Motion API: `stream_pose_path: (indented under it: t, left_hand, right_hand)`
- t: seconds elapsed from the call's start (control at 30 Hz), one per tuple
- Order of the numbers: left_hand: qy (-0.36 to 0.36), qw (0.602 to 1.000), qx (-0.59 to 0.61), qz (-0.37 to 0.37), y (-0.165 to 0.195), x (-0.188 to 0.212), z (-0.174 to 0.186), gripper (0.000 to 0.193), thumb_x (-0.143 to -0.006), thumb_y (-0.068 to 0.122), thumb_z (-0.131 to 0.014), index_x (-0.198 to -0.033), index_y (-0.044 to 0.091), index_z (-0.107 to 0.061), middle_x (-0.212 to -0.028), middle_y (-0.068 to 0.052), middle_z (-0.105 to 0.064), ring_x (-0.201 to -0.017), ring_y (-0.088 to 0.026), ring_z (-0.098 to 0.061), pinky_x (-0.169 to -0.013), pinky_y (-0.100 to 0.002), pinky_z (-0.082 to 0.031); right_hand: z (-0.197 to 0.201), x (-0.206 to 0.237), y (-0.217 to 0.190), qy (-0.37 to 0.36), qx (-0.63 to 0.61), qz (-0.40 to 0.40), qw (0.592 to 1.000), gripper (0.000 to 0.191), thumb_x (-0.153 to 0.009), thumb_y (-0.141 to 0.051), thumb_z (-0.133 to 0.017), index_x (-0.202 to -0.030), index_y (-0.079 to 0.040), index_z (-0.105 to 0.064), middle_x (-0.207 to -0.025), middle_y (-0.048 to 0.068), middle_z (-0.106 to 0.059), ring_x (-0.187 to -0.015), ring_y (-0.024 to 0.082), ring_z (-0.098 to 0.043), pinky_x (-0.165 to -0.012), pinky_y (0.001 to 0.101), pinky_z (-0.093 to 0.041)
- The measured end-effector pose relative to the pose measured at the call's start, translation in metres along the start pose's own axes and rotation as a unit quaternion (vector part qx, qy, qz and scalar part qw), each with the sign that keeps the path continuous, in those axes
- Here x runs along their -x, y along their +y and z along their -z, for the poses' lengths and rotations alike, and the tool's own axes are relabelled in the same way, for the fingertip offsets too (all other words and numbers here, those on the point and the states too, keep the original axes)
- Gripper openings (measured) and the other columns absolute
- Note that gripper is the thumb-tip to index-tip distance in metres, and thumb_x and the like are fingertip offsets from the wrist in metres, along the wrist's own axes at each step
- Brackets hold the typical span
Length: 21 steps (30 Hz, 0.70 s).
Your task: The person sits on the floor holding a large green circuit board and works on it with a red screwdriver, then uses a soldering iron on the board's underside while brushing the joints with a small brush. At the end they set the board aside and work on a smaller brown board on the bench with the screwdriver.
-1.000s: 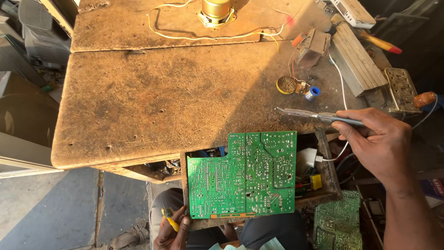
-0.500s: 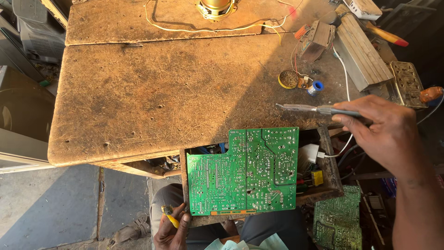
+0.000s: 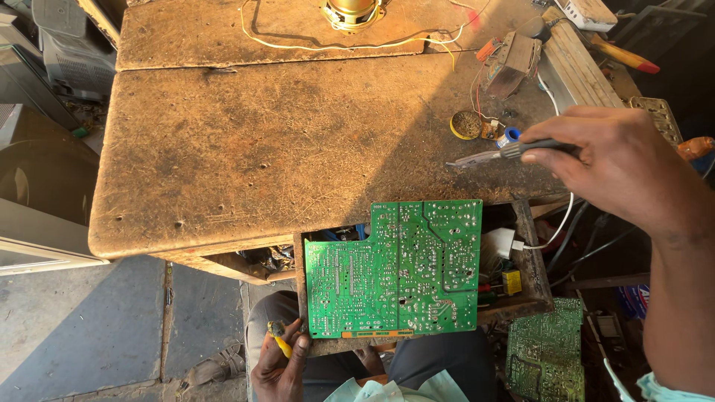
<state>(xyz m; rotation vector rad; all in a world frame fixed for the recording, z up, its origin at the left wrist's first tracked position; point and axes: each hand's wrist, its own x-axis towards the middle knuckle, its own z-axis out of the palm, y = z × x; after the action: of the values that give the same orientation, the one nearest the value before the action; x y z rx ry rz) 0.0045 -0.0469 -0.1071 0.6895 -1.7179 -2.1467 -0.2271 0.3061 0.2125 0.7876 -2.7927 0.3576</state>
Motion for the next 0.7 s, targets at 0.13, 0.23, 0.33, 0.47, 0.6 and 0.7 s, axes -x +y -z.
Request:
stream_pose_path:
  t: [0.13,0.23,0.33,0.47,0.6,0.7]
  left_hand:
    - [-0.022,0.993,-0.094,-0.066,0.003,0.001,0.006,0.03,-0.088,0.001,-0.078,-0.118,-0.007,-0.077,-0.119,-0.017,-0.075,-0.111,-0.017,-0.065,-0.104,-0.031,-0.046]
    - [-0.019,1.0,-0.004,-0.019,0.001,0.004,0.012,0.027,-0.089,-0.001,-0.073,-0.116,-0.007,-0.074,-0.129,-0.016,-0.069,-0.116,-0.016,-0.064,-0.103,-0.029,-0.046]
    - [-0.063,0.996,0.057,-0.019,-0.002,0.005,0.021,0.014,-0.093,-0.001,-0.073,-0.104,-0.009,-0.072,-0.131,-0.015,-0.067,-0.118,-0.016,-0.063,-0.1,-0.027,-0.046]
    - [-0.06,0.997,0.025,-0.051,-0.003,0.007,0.027,0.025,-0.094,-0.003,-0.075,-0.119,-0.008,-0.075,-0.108,-0.005,-0.057,-0.101,-0.012,-0.057,-0.092,-0.025,-0.046]
    - [-0.063,0.996,0.003,-0.063,0.004,0.006,0.03,0.029,-0.095,0.0,-0.075,-0.123,-0.004,-0.074,-0.105,-0.002,-0.058,-0.099,-0.01,-0.055,-0.091,-0.022,-0.045]
    - [-0.073,0.995,0.001,-0.071,0.006,0.005,0.033,0.031,-0.096,0.003,-0.075,-0.126,-0.002,-0.072,-0.106,-0.001,-0.058,-0.1,-0.009,-0.055,-0.091,-0.022,-0.045]
  right_hand:
    - [-0.012,0.035,0.008,0.107,-0.18,-0.115,0.971,0.022,-0.093,-0.012,-0.073,-0.114,-0.004,-0.072,-0.086,0.009,-0.07,-0.059,0.013,-0.065,-0.045,0.0285,-0.049]
    - [-0.048,0.089,0.0,0.206,-0.377,-0.203,0.88,0.021,-0.096,-0.01,-0.071,-0.115,-0.002,-0.071,-0.087,0.011,-0.07,-0.06,0.014,-0.065,-0.047,0.0299,-0.05]
    - [-0.092,0.151,-0.026,0.228,-0.488,-0.245,0.806,0.02,-0.098,-0.008,-0.069,-0.116,0.0,-0.069,-0.088,0.014,-0.069,-0.062,0.015,-0.065,-0.049,0.0312,-0.05]
    - [-0.146,0.209,-0.07,0.168,-0.548,-0.296,0.764,0.018,-0.101,-0.005,-0.066,-0.117,0.003,-0.067,-0.089,0.018,-0.069,-0.064,0.017,-0.064,-0.052,0.033,-0.051]
    - [-0.167,0.24,-0.109,0.109,-0.548,-0.326,0.763,0.017,-0.104,-0.003,-0.063,-0.119,0.006,-0.065,-0.09,0.022,-0.068,-0.066,0.019,-0.064,-0.055,0.0348,-0.052]
    - [-0.175,0.248,-0.128,0.075,-0.516,-0.337,0.784,0.016,-0.107,-0.001,-0.06,-0.12,0.008,-0.064,-0.091,0.024,-0.068,-0.067,0.02,-0.064,-0.057,0.0361,-0.053]
